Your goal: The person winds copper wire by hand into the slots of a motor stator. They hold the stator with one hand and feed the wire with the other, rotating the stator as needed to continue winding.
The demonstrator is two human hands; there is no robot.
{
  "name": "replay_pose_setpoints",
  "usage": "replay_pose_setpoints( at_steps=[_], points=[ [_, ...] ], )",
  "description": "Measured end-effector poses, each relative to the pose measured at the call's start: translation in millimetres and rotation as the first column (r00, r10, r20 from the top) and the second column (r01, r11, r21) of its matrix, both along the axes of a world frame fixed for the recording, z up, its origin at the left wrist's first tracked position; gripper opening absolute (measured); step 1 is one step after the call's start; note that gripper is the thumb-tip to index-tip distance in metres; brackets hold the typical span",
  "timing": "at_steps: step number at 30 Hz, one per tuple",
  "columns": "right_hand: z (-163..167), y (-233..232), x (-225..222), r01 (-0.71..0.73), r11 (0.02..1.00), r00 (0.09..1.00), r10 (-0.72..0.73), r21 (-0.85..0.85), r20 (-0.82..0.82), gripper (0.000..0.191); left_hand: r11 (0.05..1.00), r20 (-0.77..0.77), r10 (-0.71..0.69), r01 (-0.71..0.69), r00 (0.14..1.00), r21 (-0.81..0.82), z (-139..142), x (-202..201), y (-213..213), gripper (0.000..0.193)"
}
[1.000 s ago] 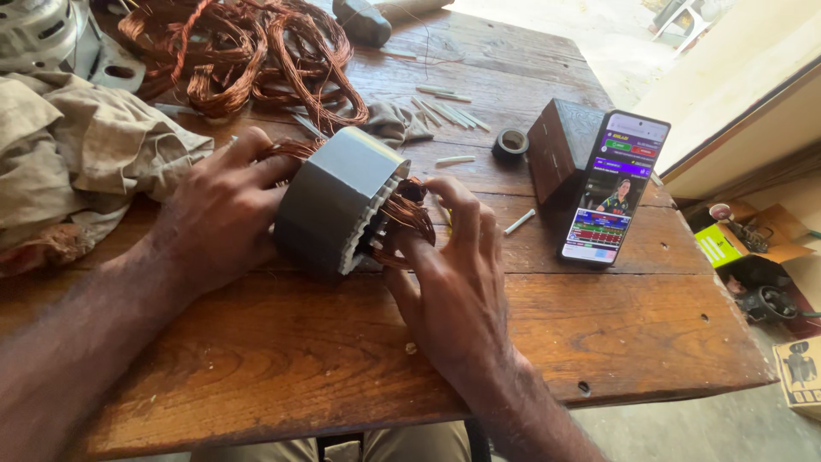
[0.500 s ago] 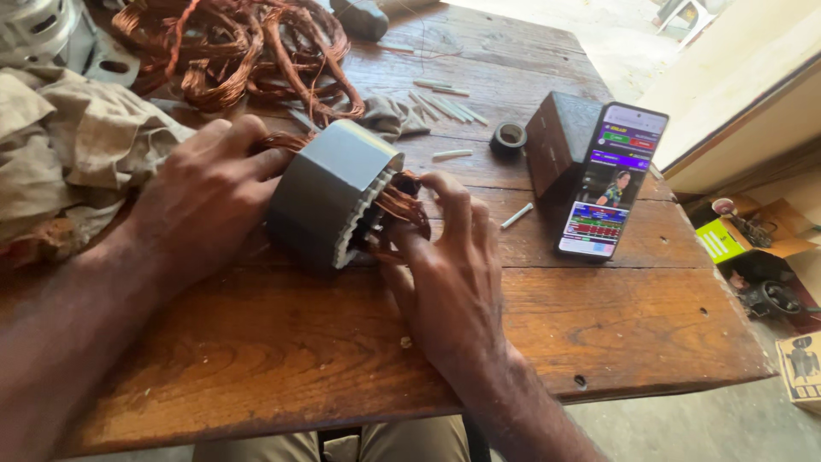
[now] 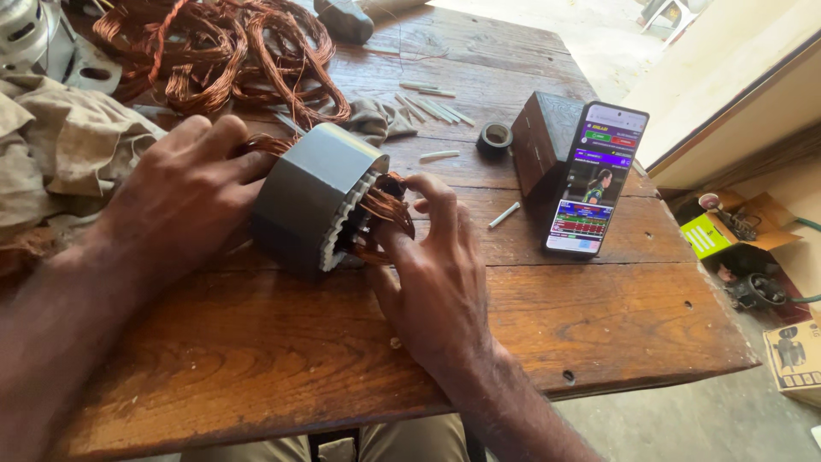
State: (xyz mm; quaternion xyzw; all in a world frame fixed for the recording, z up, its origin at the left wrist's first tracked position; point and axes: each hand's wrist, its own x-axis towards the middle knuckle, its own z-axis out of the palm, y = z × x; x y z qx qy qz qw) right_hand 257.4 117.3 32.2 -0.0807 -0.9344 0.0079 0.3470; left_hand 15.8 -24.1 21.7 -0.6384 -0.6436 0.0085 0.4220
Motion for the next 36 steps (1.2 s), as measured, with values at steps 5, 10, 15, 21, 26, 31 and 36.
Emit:
replay_pose_setpoints(
  at_steps=[5, 10, 15, 21, 26, 31, 36],
  points=[
    [-2, -5, -1, 0.005, 1.0, 1.0, -0.005, -0.004, -0.002, 0.039, 0.991, -0.095, -0.067, 0.077, 0.993, 0.109, 3, 3, -1, 0.023],
    [4, -12, 2, -0.001, 0.996, 1.0, 0.003, -0.089, 0.025, 0.04, 0.979, -0.177, -0.103, 0.131, 0.979, 0.154, 11, 6, -4, 0.019],
    [9, -14, 3, -0.01, 0.999, 1.0, 0.009, -0.037, -0.009, 0.041, 0.981, 0.082, -0.158, 0.147, 0.984, 0.128, 8, 9, -4, 0.007],
    [9, -9, -1, -0.031, 0.999, 0.999, 0.031, -0.033, -0.014, 0.034, 0.979, 0.486, -0.203, 0.189, 0.85, 0.078, -1, 6, -2, 0.024],
    [7, -12, 1, -0.009, 1.0, 1.0, 0.009, 0.019, 0.022, 0.038, 0.957, 0.638, -0.281, 0.261, 0.717, 0.128, -5, 6, -5, 0.028],
    [5, -15, -5, -0.028, 0.999, 0.999, 0.029, 0.027, -0.022, 0.031, 0.944, 0.714, -0.297, 0.306, 0.634, 0.121, -4, 11, -5, 0.023],
    [4, -20, -8, -0.052, 0.998, 0.998, 0.052, 0.021, -0.031, 0.025, 0.982, 0.765, -0.133, 0.191, 0.63, 0.013, -3, 14, -6, 0.032]
  ],
)
